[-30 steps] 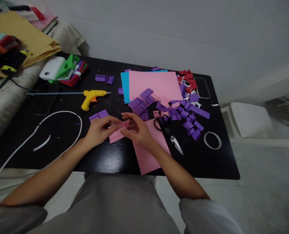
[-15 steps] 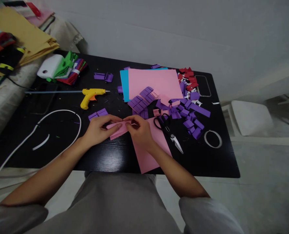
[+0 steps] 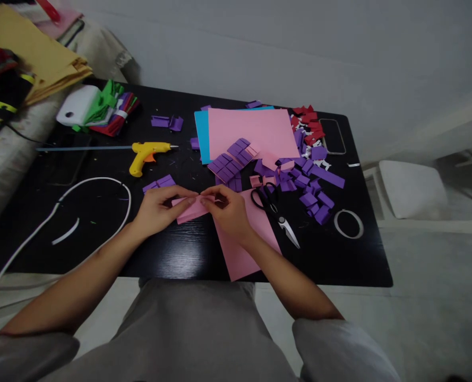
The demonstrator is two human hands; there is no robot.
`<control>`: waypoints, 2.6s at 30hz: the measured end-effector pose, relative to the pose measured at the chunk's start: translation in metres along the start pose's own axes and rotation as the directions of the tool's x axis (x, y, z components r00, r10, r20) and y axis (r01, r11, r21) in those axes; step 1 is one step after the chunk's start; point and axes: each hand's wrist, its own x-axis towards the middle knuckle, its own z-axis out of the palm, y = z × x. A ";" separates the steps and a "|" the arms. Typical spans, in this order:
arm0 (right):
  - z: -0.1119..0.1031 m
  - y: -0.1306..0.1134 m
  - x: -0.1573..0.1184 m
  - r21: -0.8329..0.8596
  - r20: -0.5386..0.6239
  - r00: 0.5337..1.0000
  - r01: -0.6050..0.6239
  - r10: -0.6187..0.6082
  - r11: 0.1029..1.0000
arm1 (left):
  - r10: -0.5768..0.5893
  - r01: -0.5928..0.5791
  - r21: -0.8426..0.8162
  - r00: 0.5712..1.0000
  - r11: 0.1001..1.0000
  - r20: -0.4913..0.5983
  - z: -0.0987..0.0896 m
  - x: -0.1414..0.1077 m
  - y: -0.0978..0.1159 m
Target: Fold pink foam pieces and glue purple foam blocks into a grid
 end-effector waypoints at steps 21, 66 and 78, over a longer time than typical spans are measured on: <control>-0.007 -0.002 0.004 -0.063 0.004 1.000 0.005 -0.005 0.998 | 0.047 -0.047 0.005 0.999 0.999 0.021 -0.001 0.001 0.000; -0.027 -0.022 0.011 -0.327 0.408 0.847 -0.212 0.340 0.921 | -0.003 0.021 -0.052 0.943 0.998 0.333 -0.003 0.001 0.007; -0.028 -0.028 0.012 -0.411 0.526 0.752 -0.185 0.398 0.893 | -0.009 0.058 -0.099 0.900 0.993 0.436 -0.003 0.001 0.007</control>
